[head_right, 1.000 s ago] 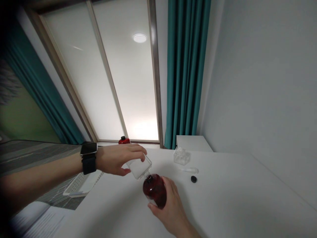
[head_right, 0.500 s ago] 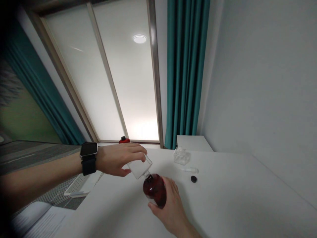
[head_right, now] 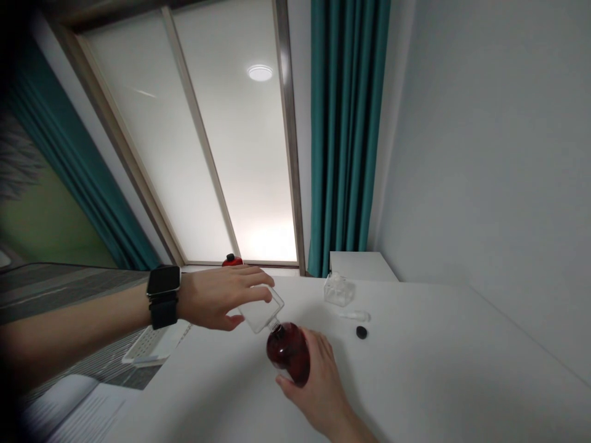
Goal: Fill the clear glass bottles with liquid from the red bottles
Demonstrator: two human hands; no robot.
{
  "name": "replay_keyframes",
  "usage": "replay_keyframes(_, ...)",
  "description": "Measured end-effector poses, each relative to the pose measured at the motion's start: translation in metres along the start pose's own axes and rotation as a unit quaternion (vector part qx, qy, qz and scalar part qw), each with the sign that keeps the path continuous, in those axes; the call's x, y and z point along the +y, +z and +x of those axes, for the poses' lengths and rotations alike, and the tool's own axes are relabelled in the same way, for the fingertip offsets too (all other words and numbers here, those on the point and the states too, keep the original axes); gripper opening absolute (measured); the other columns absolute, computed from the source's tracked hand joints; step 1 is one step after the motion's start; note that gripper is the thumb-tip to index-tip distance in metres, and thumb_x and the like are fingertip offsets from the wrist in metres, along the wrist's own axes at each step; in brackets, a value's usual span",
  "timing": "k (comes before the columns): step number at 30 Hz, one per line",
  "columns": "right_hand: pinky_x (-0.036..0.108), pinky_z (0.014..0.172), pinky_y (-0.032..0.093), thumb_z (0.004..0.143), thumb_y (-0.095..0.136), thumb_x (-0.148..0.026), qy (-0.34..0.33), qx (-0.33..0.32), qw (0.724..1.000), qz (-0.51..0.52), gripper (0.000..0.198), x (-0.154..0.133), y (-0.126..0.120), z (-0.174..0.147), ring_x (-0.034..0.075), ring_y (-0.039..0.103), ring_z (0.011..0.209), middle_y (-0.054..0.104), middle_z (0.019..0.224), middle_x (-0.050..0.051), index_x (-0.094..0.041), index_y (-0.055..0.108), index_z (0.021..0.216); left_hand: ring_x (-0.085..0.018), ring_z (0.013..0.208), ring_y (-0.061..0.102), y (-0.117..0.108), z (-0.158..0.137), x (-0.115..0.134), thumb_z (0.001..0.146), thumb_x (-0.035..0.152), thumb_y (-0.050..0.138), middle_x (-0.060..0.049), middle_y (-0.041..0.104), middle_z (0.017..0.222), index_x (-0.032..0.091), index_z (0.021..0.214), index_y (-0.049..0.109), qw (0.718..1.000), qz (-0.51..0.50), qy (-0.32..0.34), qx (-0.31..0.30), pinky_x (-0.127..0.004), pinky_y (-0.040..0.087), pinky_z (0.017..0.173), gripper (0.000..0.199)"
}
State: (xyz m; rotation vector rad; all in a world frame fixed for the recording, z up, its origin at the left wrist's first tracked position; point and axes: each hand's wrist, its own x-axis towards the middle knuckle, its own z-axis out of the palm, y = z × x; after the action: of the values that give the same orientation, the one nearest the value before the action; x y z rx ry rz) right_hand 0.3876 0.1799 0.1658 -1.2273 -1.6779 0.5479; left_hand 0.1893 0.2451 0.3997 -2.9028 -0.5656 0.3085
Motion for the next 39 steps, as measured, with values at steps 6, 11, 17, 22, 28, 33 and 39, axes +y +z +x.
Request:
replay_keyframes(6, 0.05, 0.099, 0.047, 0.062, 0.077, -0.021, -0.007, 0.013, 1.0, -0.007, 0.073, 0.004, 0.002, -0.002, 0.034, 0.058, 0.114, 0.062, 0.122, 0.01, -0.024, 0.051, 0.13, -0.024, 0.116, 0.053, -0.001, 0.002, 0.001, 0.077, 0.015, 0.072, -0.008, 0.055, 0.131, 0.019, 0.119, 0.052, 1.0, 0.012, 0.004, -0.004, -0.037, 0.045, 0.101, 0.047)
replay_keyframes(11, 0.05, 0.098, 0.048, 0.061, 0.077, -0.021, -0.005, 0.02, 1.0, -0.01, 0.073, 0.004, 0.002, -0.003, 0.034, 0.059, 0.113, 0.064, 0.121, 0.01, -0.023, 0.053, 0.129, -0.024, 0.115, 0.053, -0.002, 0.003, 0.002, 0.076, 0.014, 0.072, -0.009, 0.056, 0.13, 0.019, 0.118, 0.052, 1.0, 0.018, 0.008, -0.006, -0.036, 0.045, 0.101, 0.046)
replay_keyframes(17, 0.05, 0.099, 0.048, 0.062, 0.077, -0.022, -0.005, 0.015, 1.0, -0.014, 0.073, 0.005, 0.001, -0.003, 0.034, 0.059, 0.114, 0.063, 0.122, 0.01, -0.023, 0.052, 0.131, -0.024, 0.112, 0.055, -0.004, 0.004, 0.002, 0.077, 0.015, 0.072, -0.008, 0.057, 0.128, 0.02, 0.119, 0.052, 1.0, 0.024, 0.013, -0.004, -0.036, 0.047, 0.098, 0.047)
replay_keyframes(22, 0.05, 0.1, 0.047, 0.063, 0.075, -0.021, -0.005, 0.004, 1.0, -0.016, 0.073, 0.004, 0.0, -0.003, 0.034, 0.058, 0.115, 0.063, 0.123, 0.011, -0.023, 0.051, 0.131, -0.025, 0.11, 0.055, -0.003, 0.004, 0.003, 0.077, 0.016, 0.072, -0.008, 0.058, 0.127, 0.021, 0.118, 0.052, 0.999, 0.04, 0.022, 0.001, -0.037, 0.046, 0.099, 0.046)
replay_keyframes(28, 0.052, 0.101, 0.046, 0.063, 0.076, -0.021, 0.003, 0.005, 1.0, -0.013, 0.073, 0.004, 0.001, -0.003, 0.035, 0.057, 0.116, 0.062, 0.125, 0.011, -0.024, 0.05, 0.132, -0.025, 0.109, 0.055, -0.007, 0.005, 0.006, 0.077, 0.016, 0.073, -0.009, 0.058, 0.127, 0.021, 0.118, 0.052, 0.999, 0.048, 0.022, 0.0, -0.037, 0.046, 0.096, 0.046)
replay_keyframes(33, 0.052, 0.099, 0.047, 0.063, 0.076, -0.021, 0.002, 0.007, 1.0, -0.01, 0.073, 0.003, 0.001, -0.003, 0.035, 0.058, 0.115, 0.062, 0.123, 0.011, -0.023, 0.05, 0.131, -0.026, 0.108, 0.056, -0.009, 0.005, 0.007, 0.076, 0.015, 0.074, -0.009, 0.058, 0.126, 0.02, 0.118, 0.052, 0.998, 0.046, 0.033, -0.001, -0.038, 0.047, 0.094, 0.047)
replay_keyframes(39, 0.053, 0.1, 0.046, 0.063, 0.076, -0.02, 0.001, 0.005, 1.0, -0.016, 0.073, 0.002, 0.001, -0.002, 0.035, 0.057, 0.114, 0.062, 0.123, 0.012, -0.021, 0.049, 0.131, -0.025, 0.109, 0.054, -0.012, 0.007, 0.01, 0.077, 0.014, 0.073, -0.009, 0.057, 0.127, 0.02, 0.118, 0.051, 0.998, 0.052, 0.027, -0.014, -0.037, 0.046, 0.096, 0.048)
